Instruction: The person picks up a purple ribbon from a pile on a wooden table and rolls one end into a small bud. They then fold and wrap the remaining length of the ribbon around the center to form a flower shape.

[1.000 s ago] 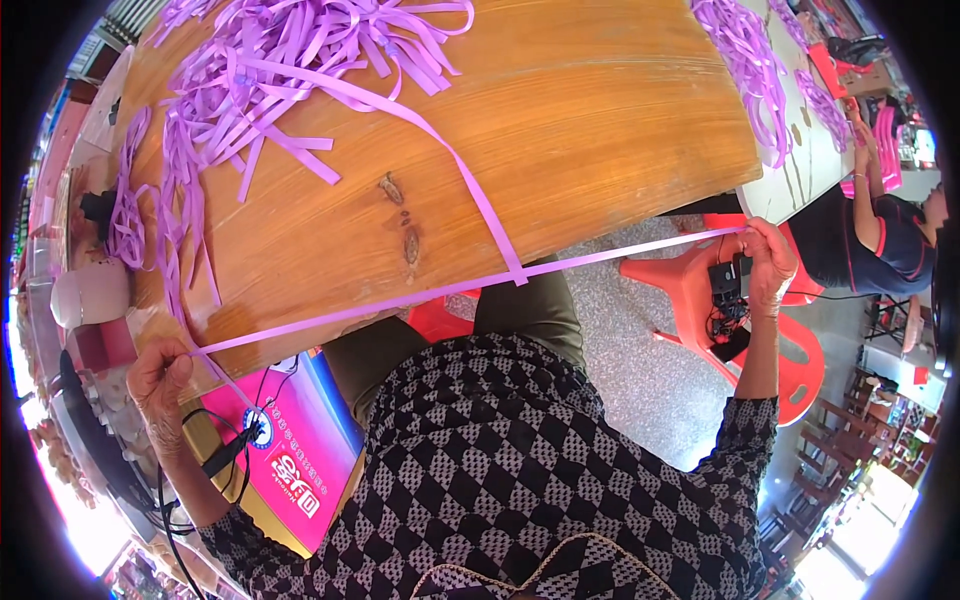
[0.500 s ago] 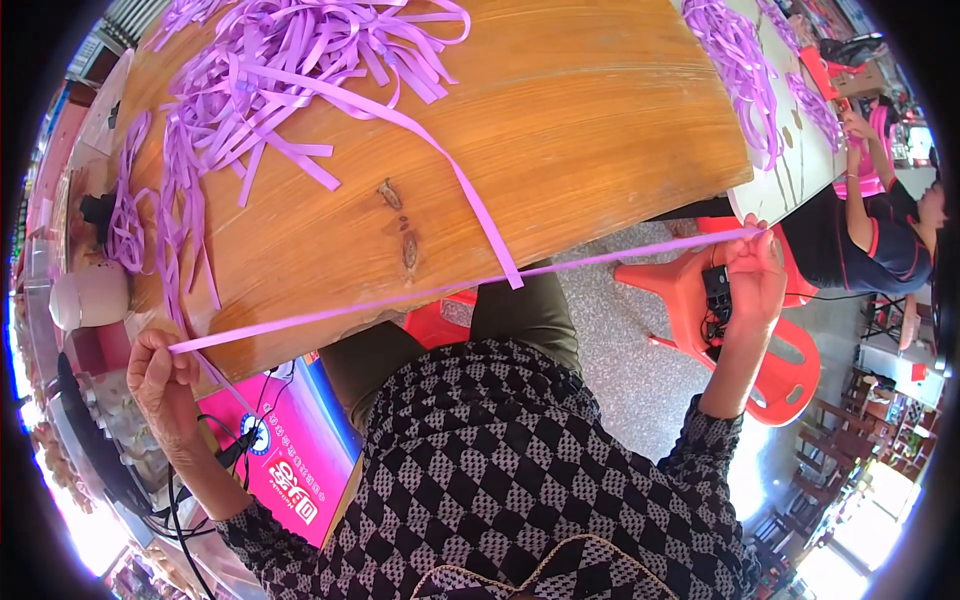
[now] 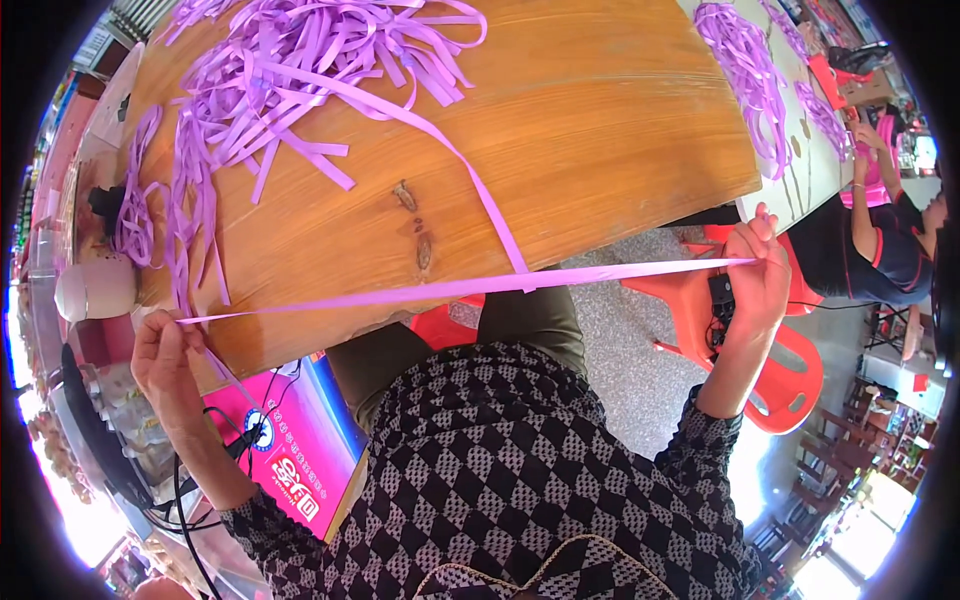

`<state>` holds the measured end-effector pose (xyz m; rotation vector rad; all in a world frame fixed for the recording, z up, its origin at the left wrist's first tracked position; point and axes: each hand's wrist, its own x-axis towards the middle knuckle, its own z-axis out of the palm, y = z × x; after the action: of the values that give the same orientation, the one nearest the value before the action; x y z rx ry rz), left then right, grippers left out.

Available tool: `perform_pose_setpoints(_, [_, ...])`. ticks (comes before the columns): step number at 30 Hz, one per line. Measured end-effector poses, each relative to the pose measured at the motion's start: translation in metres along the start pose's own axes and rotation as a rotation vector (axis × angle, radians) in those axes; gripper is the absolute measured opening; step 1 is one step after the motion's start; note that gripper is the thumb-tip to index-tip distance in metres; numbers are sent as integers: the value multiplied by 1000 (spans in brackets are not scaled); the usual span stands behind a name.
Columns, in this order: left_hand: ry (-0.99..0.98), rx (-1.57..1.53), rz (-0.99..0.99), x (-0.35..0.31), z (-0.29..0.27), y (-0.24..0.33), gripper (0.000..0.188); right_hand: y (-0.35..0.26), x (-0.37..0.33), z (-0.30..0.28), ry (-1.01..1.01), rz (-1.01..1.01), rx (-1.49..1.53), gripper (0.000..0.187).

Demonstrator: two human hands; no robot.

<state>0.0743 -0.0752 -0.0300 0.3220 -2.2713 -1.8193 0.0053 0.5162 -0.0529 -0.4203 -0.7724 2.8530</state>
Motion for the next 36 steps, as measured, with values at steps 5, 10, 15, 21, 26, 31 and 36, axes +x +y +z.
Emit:
perform_pose_setpoints(5, [131,-627,-113,9,20,5,15,19,-5,-8,46,38,-92,9])
perform_pose_setpoints(10, [-170,-1161,-138,22,-17,-46,25,41,-20,-2,-31,52,-359,10])
perform_pose_setpoints(15, [-44,-992,-112,19,2,-15,19,54,-30,21,-63,99,-437,20])
perform_pose_setpoints(21, [187,-333,100,27,22,-10,25,53,-37,38,-167,88,-492,26])
perform_pose_setpoints(26, [428,375,363,38,88,23,35,71,-41,70,-219,124,-564,30])
perform_pose_setpoints(31, [-321,283,490,-10,200,68,53,105,-52,92,-330,130,-652,43])
perform_pose_setpoints(36, [-592,-466,-211,-42,258,67,39,133,-69,105,-361,-11,-709,47])
